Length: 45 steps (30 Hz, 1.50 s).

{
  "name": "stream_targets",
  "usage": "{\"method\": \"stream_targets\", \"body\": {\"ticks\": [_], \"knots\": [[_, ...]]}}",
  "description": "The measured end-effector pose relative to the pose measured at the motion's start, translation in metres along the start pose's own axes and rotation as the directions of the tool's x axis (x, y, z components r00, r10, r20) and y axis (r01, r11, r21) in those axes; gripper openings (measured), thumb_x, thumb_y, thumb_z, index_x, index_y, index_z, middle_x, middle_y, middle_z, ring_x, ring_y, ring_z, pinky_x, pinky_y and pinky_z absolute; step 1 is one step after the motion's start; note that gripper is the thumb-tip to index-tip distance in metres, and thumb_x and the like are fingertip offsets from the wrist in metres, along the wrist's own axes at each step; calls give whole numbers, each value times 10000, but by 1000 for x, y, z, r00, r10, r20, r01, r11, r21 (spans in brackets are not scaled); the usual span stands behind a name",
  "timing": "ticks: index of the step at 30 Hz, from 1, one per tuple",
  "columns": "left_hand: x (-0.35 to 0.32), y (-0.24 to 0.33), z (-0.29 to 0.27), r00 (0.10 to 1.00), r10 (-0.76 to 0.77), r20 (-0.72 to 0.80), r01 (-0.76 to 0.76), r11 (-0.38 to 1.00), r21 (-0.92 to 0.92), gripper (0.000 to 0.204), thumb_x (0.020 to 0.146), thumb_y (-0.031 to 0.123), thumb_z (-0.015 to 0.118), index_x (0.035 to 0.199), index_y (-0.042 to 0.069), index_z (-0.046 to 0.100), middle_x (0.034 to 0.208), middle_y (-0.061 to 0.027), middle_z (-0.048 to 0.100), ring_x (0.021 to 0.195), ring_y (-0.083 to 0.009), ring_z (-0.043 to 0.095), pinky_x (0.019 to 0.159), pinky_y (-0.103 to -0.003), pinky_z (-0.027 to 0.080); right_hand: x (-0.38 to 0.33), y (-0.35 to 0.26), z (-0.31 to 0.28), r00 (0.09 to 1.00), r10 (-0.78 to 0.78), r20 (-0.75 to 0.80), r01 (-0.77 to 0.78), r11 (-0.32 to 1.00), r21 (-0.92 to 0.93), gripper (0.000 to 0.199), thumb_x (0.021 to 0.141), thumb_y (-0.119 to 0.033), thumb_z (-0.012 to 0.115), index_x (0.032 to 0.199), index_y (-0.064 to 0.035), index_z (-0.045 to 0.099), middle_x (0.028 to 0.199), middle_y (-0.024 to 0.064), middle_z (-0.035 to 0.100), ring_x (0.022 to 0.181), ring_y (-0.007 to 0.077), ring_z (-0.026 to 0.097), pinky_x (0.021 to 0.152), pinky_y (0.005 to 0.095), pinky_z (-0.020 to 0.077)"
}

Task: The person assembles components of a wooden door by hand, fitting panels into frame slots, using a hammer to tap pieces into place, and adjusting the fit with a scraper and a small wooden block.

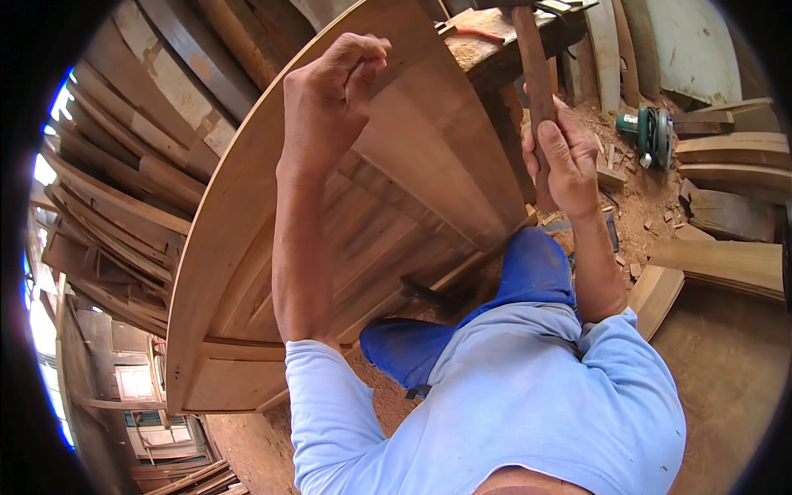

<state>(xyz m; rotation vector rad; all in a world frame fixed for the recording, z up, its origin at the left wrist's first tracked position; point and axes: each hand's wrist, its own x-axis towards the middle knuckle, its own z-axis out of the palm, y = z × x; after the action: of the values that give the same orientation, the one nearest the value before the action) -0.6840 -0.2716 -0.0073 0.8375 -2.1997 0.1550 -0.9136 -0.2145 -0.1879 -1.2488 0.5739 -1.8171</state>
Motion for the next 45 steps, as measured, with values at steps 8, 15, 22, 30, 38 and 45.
{"method": "stream_targets", "body": {"ticks": [8, 15, 22, 30, 38, 45], "knots": [[1, -28, 23, 972, 235, -30, -192, 855, 482, 116, 804, 180, 817, 912, 221, 812, 1012, 89, 765, 1083, -150, 596, 981, -334, 339, -11, 24, -2, 998, -17, -58, 22, 996, 82, 461, 1093, -257, 516, 1470, 7, 486, 805, 5, 587, 608, 45, 498, 545, 196, 402], [3, -31, 36, 962, 265, -71, -165, 766, 622, 78, 835, 225, 805, 895, 274, 816, 990, 159, 755, 1050, -131, 565, 989, -341, 305, -12, 28, -1, 998, -5, -55, 9, 997, 80, 466, 1092, -258, 521, 1472, 9, 483, 809, 1, 587, 610, 43, 501, 553, 196, 412], [10, -5, 35, 986, 165, 5, -138, 809, 571, 251, 786, 188, 809, 1033, 159, 776, 1078, -8, 744, 1085, -237, 568, 987, -407, 355, -13, 30, -5, 998, -6, -62, 12, 995, 99, 457, 1090, -243, 522, 1467, 12, 487, 827, -2, 598, 611, 43, 515, 554, 197, 423], [10, 1, 34, 972, 225, -73, -151, 827, 541, 124, 715, 105, 813, 820, 168, 790, 883, 63, 750, 985, -195, 572, 937, -385, 352, -19, 29, -2, 999, -24, -27, 25, 999, 44, 456, 1084, -241, 535, 1463, 8, 493, 826, 0, 603, 630, 45, 532, 566, 204, 439], [6, 1, 43, 961, 275, -28, -206, 781, 590, 130, 777, 214, 819, 896, 181, 778, 945, 59, 759, 1040, -207, 602, 972, -410, 374, -20, 39, 10, 976, -215, -23, 202, 944, -262, 361, 1028, -146, 622, 1346, 0, 535, 811, 38, 628, 663, 102, 591, 644, 283, 514], [-3, -40, 49, 926, 368, -85, -251, 768, 589, 129, 748, 145, 797, 850, 222, 787, 934, 114, 725, 1059, -163, 546, 956, -428, 298, -10, 33, 42, 981, -179, 81, 196, 879, -435, 343, 1005, -148, 617, 1301, -2, 525, 748, 158, 618, 650, 306, 660, 632, 386, 515]]}}
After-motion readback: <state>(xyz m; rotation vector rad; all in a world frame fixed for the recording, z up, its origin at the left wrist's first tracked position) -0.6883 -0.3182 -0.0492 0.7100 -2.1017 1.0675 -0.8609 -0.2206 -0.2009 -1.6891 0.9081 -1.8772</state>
